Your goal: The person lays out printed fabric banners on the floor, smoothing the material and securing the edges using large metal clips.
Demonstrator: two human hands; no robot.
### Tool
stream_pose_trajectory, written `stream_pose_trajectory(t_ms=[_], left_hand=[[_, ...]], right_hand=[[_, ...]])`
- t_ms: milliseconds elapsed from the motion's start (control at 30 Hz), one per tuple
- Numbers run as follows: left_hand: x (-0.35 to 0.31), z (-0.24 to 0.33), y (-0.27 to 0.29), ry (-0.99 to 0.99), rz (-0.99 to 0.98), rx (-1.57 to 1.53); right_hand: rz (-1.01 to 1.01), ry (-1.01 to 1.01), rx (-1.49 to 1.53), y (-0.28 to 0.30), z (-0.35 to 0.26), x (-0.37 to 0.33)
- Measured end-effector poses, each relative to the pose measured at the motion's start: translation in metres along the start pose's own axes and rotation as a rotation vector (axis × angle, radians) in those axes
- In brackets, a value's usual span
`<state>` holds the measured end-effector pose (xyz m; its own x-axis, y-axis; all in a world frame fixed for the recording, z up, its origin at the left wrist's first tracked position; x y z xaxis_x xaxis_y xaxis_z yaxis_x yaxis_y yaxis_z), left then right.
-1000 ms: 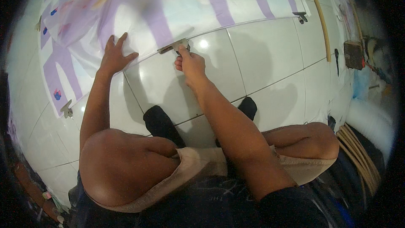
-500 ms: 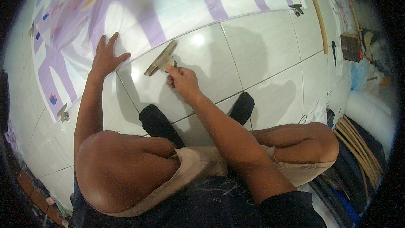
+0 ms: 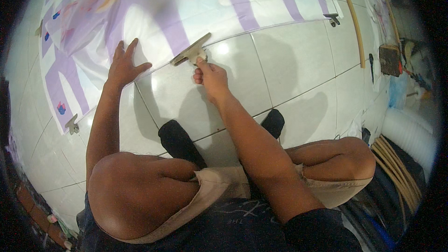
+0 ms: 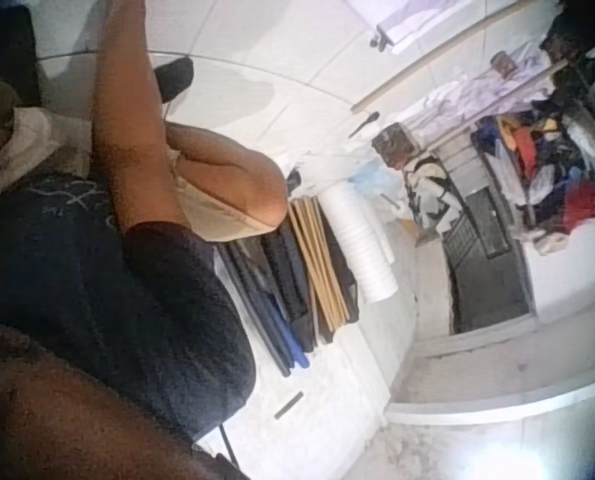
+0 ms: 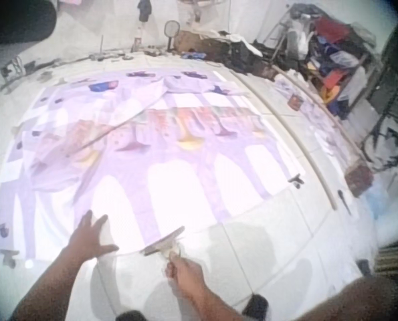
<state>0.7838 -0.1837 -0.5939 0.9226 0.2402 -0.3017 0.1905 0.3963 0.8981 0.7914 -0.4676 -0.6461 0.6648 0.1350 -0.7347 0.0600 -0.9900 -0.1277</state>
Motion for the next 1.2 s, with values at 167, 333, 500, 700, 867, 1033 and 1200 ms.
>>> stream_pose_trajectory(t_ms=[167,333,500,700,867,1033,1200], left_hand=[[0.0,0.001,0.0,-0.001,-0.003,0.011],[0.001,-0.001,-0.001,-0.017,0.016,0.048],[0.001,-0.003,-0.003,-0.008,0.005,0.08],[0.001,0.001,0.0,0.01,-0.022,0.051],[0.0,0.003,0.003,0.011,-0.019,0.042],[0.001,0.0,0.0,0.008,-0.034,0.055],[-0.001,-0.003,-0.001,0.033,-0.035,0.092]], right_hand=[[0.003,0.034,0.041,0.006,-0.01,0.011],[0.011,0.026,0.055,0.005,-0.007,0.011],[0.02,0.016,0.041,0.002,-0.005,0.01],[0.064,0.016,0.052,-0.011,-0.004,0.003],[0.057,-0.024,0.018,-0.018,-0.003,0.002],[-0.055,-0.199,-0.302,-0.005,-0.016,0.002],[-0.285,0.022,-1.591,0.013,-0.107,0.02]])
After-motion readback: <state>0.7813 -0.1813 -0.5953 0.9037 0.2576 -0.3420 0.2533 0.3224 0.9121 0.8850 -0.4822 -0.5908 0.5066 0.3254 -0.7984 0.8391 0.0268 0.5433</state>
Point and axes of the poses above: each hand's wrist, its own x-axis towards the middle knuckle, its own y-axis out of the back of the hand, z = x × y, the point moved 8 cm from there along x, towards the middle knuckle, and after that the axes turned 3 degrees about -x, right-handed, at the moved point
